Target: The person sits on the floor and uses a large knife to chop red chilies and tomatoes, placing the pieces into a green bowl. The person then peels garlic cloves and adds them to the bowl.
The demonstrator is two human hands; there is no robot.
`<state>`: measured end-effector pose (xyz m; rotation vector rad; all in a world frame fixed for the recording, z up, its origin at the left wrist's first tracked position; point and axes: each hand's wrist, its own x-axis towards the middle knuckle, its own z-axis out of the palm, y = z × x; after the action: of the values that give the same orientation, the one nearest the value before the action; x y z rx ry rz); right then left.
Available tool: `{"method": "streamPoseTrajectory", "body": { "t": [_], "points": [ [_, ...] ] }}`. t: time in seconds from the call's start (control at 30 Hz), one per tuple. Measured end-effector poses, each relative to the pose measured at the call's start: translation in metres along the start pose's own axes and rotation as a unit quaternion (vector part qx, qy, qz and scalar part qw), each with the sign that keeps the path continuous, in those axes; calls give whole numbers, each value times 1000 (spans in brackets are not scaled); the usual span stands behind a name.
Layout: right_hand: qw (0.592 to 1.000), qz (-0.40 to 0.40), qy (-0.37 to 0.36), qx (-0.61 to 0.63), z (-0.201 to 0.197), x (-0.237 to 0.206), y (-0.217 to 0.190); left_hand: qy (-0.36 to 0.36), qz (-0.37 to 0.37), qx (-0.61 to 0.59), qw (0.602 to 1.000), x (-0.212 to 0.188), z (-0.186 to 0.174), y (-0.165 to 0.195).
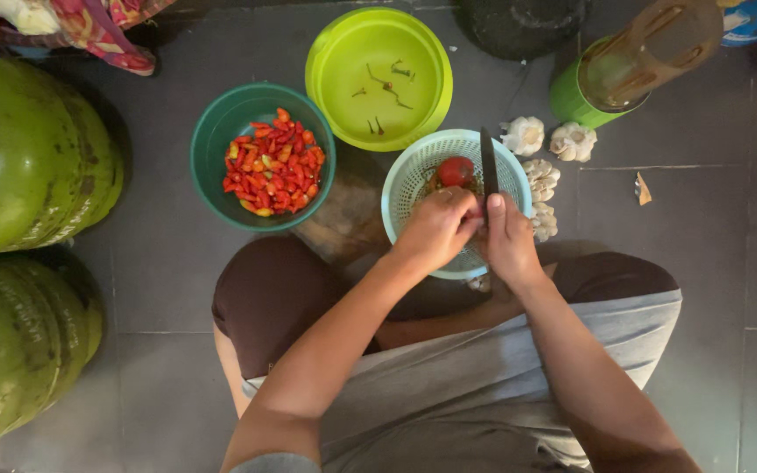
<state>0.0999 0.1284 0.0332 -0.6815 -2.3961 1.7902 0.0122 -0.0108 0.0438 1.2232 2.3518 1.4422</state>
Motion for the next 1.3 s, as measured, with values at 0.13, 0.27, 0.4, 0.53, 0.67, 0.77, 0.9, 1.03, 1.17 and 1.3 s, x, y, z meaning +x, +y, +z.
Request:
{"method": "streamPoseTrajectory", "body": {
  "t": [0.13, 0.27, 0.4, 0.53, 0.67, 0.77, 0.9, 1.03, 1.17, 1.3],
  "points": [
    [999, -35, -25, -5, -2, -1, 7, 7, -45, -86, 995, -7, -5, 7],
    [987, 67, -115, 93, -3, -1, 12, -29, -154, -198, 968, -16, -19, 4],
    [980, 89, -144, 108, -2, -1, 13, -36, -194, -210, 958, -22, -17, 3],
    [955, 156, -151, 201, -3, 1, 8, -86, -199, -247, 944, -22, -28, -1],
    [969, 167, -75, 164, -7, 7, 5, 12, -221, -14, 975, -27, -94, -25],
    [964, 169, -28, 204, -10, 13, 7, 138, -168, 204, 955, -29, -135, -45],
    [957, 171, -31, 232, -9, 19, 10, 130, 32, 314, 940, -32, -95, -54],
    [962, 182, -36, 198, -10, 18, 11, -103, -58, 298, 947, -17, 11, -66],
    [953, 199, -35, 225, -12, 19, 8, -118, -332, 166, 921, -2, 56, -100],
    [970, 197, -43, 133, -10, 17, 0, -167, -235, 236, 928, -1, 51, -99]
  ]
}}
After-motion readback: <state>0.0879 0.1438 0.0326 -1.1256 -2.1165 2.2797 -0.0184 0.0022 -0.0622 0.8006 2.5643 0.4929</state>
